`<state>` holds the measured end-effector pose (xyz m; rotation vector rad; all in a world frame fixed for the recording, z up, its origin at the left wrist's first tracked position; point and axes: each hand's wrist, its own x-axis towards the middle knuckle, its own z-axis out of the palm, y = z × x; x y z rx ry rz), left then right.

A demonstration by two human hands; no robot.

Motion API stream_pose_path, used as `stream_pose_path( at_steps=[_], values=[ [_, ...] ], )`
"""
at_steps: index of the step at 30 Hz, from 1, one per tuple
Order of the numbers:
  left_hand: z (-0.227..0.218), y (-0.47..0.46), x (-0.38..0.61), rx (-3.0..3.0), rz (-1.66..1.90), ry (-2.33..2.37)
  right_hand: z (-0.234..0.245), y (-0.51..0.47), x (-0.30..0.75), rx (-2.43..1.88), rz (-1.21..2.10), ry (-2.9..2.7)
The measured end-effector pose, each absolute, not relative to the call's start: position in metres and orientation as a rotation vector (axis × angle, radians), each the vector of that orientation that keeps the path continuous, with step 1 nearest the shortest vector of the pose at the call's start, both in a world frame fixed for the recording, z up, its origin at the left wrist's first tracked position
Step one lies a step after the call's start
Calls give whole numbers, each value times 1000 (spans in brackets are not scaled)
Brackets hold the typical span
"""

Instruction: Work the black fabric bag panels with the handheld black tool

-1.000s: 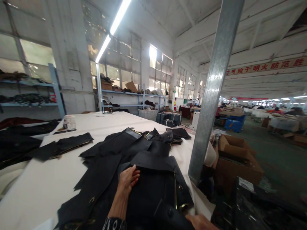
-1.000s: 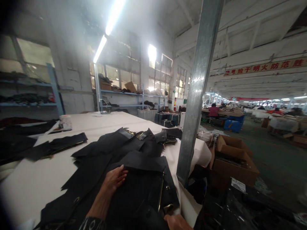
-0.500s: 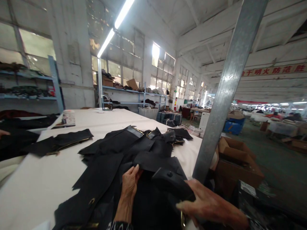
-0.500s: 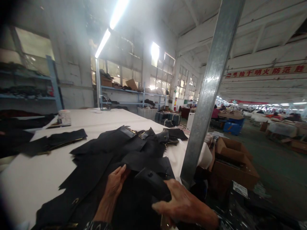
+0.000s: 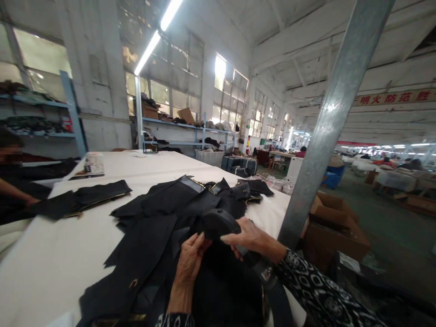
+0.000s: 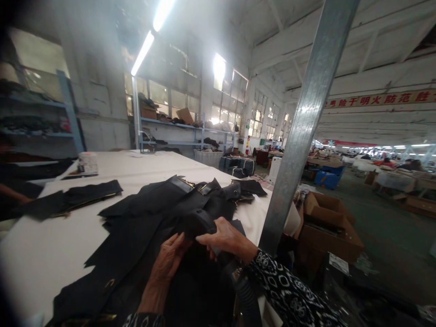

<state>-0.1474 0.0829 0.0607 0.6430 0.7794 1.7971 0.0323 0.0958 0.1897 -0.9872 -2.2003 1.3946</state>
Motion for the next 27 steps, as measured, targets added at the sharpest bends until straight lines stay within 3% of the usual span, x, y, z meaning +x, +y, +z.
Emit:
stream_pose_path(
  at_steps=[10, 13, 15, 18, 21, 27],
  values=[
    [67, 79, -142, 639, 1918, 1293, 190, 72, 117, -1078, 1255, -2144],
    [83, 68, -128, 995, 1954, 1653, 180, 60, 143, -1169, 1260, -2049],
    [92, 69, -118, 1566, 1794, 1938, 174, 54, 156, -1243, 1287, -1991],
    [93, 85, -107, 2282, 1144, 2012, 166, 47, 168, -1314, 1284, -1973],
    [85, 104, -104, 2418, 859, 1872, 160, 41, 174, -1327, 1265, -1964],
    [94, 114, -108, 2349, 791, 1888, 163, 26, 180, -1260, 1201, -1981]
  ],
)
